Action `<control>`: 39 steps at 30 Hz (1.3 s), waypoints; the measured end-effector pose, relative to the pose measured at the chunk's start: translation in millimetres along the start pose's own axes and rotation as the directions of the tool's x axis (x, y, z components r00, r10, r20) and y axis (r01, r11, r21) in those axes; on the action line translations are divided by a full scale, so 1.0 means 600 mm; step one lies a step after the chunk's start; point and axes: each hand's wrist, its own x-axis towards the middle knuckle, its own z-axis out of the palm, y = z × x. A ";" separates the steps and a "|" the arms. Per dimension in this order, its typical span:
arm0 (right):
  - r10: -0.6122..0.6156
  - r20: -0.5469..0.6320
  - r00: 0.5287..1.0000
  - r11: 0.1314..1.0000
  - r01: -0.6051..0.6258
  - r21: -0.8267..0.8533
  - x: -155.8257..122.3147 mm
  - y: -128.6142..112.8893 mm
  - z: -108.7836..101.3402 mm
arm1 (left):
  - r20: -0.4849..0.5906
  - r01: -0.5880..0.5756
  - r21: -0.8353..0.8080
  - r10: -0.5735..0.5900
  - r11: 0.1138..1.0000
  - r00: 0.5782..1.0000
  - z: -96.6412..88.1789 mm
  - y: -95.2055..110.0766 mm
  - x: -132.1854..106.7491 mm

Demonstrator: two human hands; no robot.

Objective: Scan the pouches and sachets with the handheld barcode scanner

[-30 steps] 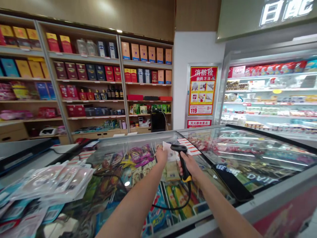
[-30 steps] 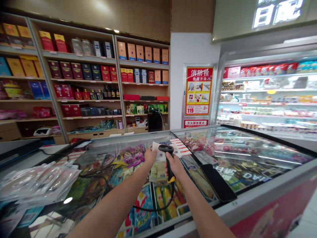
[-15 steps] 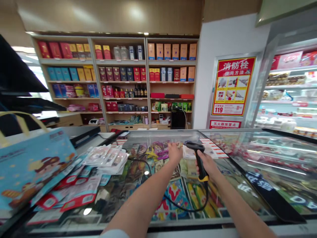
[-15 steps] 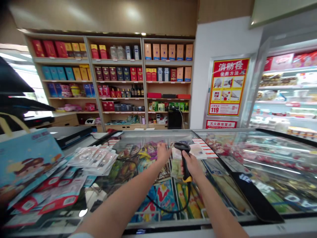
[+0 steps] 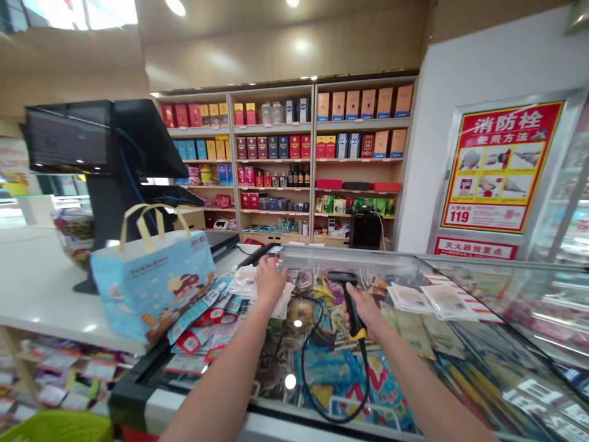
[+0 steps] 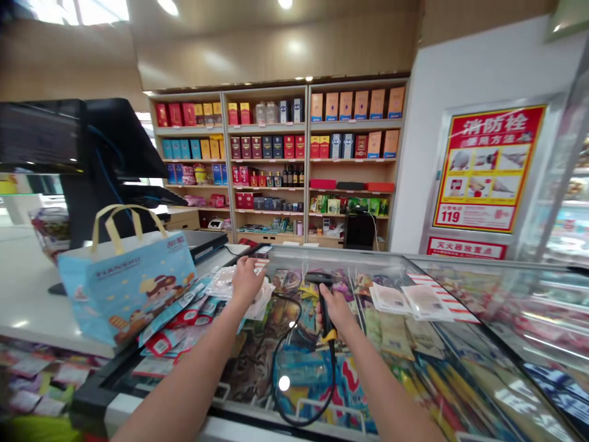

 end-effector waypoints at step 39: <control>-0.050 0.183 0.982 0.992 0.070 -0.108 -0.011 0.042 0.050 | 0.203 0.221 -0.472 -0.139 0.853 0.969 0.061 -0.039 -0.015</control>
